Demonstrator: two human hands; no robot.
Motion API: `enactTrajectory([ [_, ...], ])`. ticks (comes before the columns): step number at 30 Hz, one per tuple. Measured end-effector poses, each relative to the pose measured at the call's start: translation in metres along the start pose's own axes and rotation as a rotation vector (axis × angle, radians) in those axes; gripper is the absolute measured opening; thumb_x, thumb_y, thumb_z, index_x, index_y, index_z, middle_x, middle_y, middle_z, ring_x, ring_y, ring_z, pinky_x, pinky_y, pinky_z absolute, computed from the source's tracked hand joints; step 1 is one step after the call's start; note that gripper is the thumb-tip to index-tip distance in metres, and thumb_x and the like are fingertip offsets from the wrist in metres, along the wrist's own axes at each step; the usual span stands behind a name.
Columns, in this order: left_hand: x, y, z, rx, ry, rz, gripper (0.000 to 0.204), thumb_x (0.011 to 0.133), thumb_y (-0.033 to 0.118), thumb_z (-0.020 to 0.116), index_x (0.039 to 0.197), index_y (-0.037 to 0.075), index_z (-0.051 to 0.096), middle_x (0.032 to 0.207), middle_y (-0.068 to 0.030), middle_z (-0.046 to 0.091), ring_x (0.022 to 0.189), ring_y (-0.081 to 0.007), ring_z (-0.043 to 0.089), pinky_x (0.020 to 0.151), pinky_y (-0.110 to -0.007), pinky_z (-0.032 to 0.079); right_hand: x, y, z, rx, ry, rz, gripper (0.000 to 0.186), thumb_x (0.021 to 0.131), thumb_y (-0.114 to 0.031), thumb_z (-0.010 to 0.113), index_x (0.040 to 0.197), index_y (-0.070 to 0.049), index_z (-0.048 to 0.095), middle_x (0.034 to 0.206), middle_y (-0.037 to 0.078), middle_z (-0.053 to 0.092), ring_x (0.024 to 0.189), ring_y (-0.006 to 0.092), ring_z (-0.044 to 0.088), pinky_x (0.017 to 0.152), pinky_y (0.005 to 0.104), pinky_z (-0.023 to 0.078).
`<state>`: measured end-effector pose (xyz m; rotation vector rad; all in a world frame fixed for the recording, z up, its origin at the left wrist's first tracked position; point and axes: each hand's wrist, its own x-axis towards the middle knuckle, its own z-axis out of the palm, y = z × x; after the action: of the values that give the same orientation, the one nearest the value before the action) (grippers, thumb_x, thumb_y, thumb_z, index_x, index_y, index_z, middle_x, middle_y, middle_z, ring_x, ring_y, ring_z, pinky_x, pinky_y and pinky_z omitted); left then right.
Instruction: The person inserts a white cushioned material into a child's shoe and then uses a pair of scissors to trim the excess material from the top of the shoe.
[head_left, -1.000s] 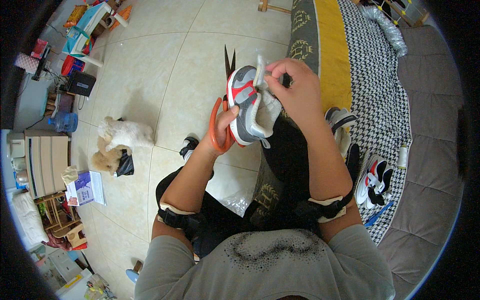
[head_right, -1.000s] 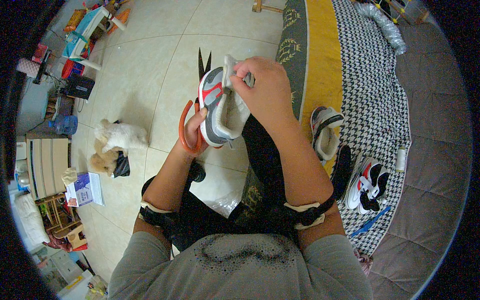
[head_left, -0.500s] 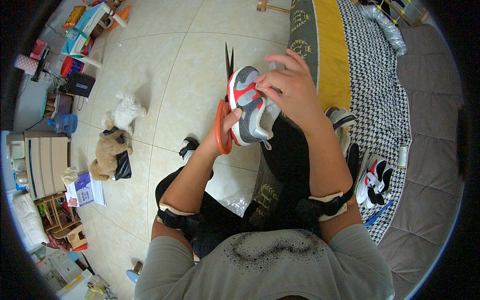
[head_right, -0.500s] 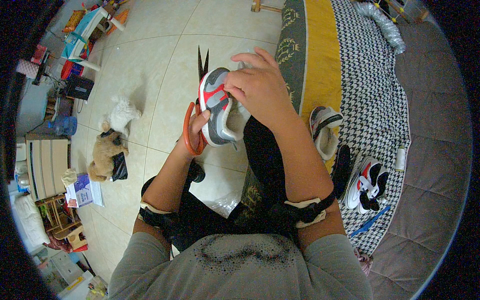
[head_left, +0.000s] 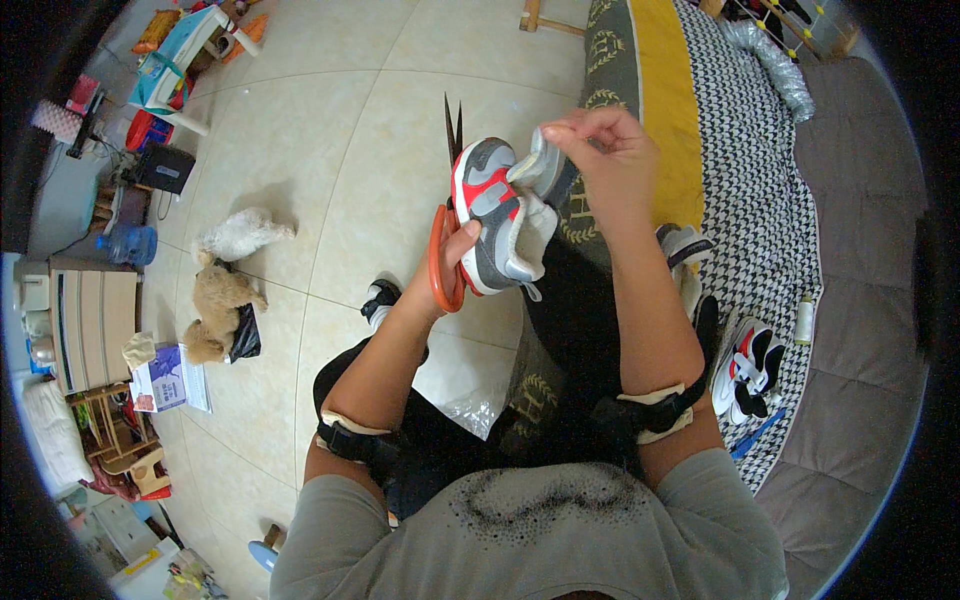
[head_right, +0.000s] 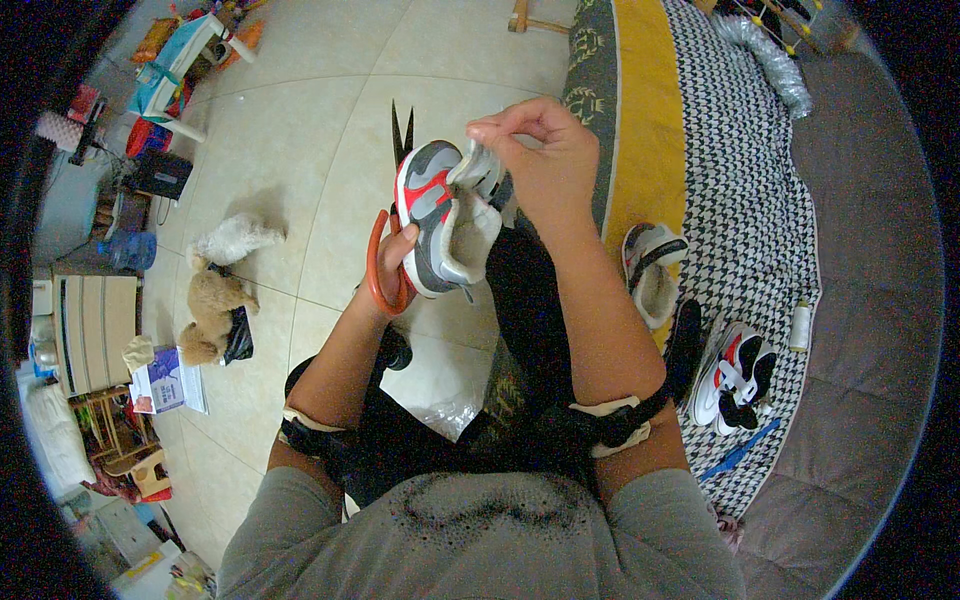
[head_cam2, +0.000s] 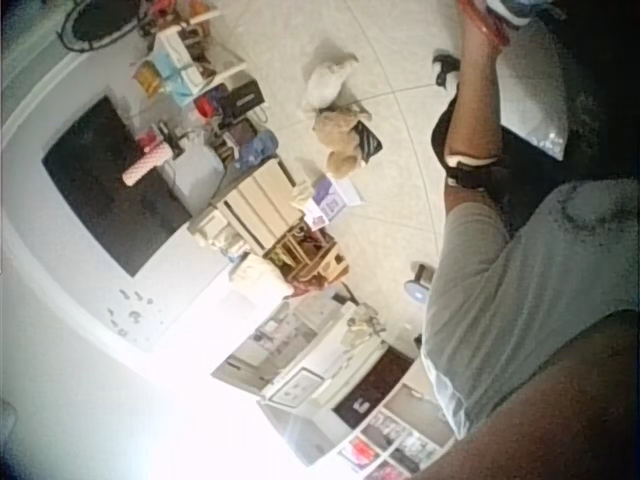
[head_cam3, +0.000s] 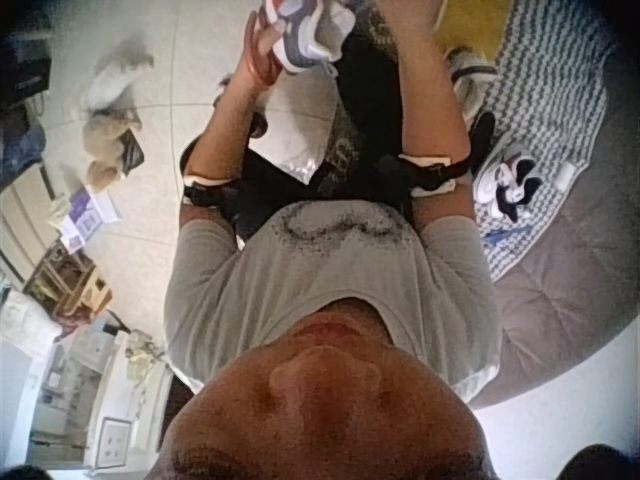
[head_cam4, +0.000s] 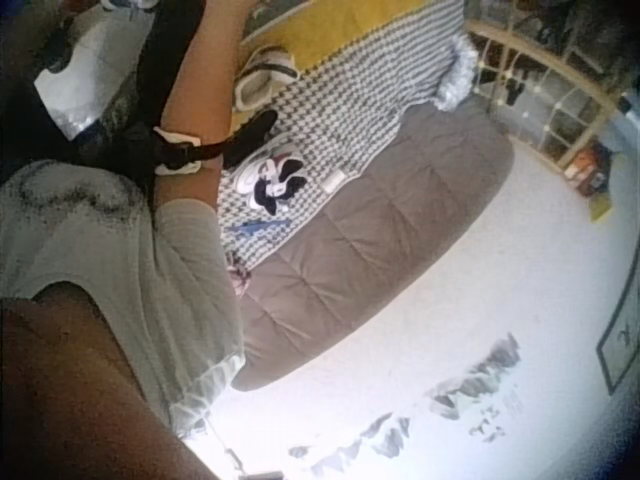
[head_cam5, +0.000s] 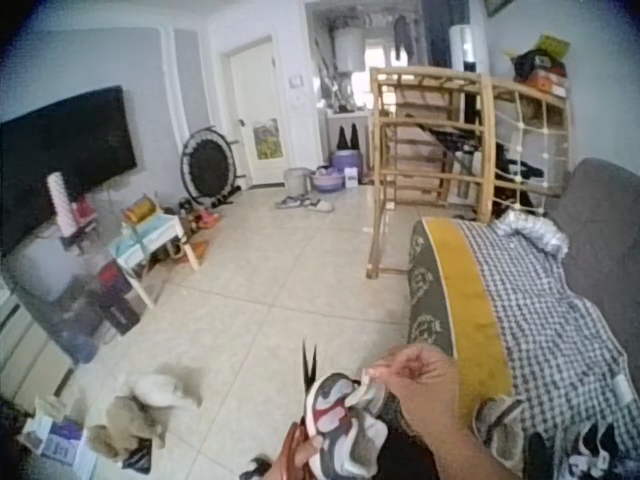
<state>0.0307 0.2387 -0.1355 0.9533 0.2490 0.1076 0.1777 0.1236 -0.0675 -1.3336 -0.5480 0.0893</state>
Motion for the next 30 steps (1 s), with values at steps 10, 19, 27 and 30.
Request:
enactTrajectory([
  [10,-0.002,0.007,-0.01,0.03,0.266,0.306,0.057,0.088,0.039,0.048,0.128,-0.001,0.038,0.12,-0.0111,0.052,0.109,-0.0209,0.053,0.092,-0.033,0.042,-0.009,0.009,0.021,-0.2,0.03,0.089,0.024,0.068,0.002,0.074,0.072,-0.005,0.051,0.073,0.007,0.064,0.07,0.0105,0.06,0.065,0.0219,0.047],
  [19,-0.01,0.031,-0.04,0.26,0.57,0.627,0.043,0.088,0.028,0.054,0.116,-0.003,0.044,0.11,-0.0098,0.054,0.101,-0.0181,0.051,0.09,-0.03,0.037,-0.037,0.047,0.036,-0.825,-0.596,-0.193,0.019,0.066,-0.021,0.072,0.062,-0.006,0.062,0.074,0.01,0.064,0.073,0.0245,0.06,0.07,0.0366,0.044],
  [27,-0.02,0.034,-0.033,0.142,0.328,0.528,0.062,0.08,0.036,0.058,0.125,-0.002,0.039,0.118,-0.0101,0.053,0.108,-0.02,0.051,0.094,-0.033,0.038,-0.02,0.006,0.047,-0.248,-0.19,0.021,0.032,0.075,-0.005,0.065,0.106,-0.003,0.057,0.117,0.014,0.055,0.099,0.0229,0.057,0.084,0.0333,0.046],
  [30,-0.02,0.029,-0.028,0.022,0.214,0.358,0.07,0.079,0.039,0.056,0.131,-0.001,0.033,0.124,-0.0134,0.05,0.111,-0.024,0.051,0.095,-0.036,0.04,-0.02,-0.002,0.054,0.062,-0.146,0.226,0.031,0.076,-0.01,0.069,0.103,0.003,0.058,0.101,0.009,0.061,0.089,0.011,0.058,0.075,0.0241,0.047],
])
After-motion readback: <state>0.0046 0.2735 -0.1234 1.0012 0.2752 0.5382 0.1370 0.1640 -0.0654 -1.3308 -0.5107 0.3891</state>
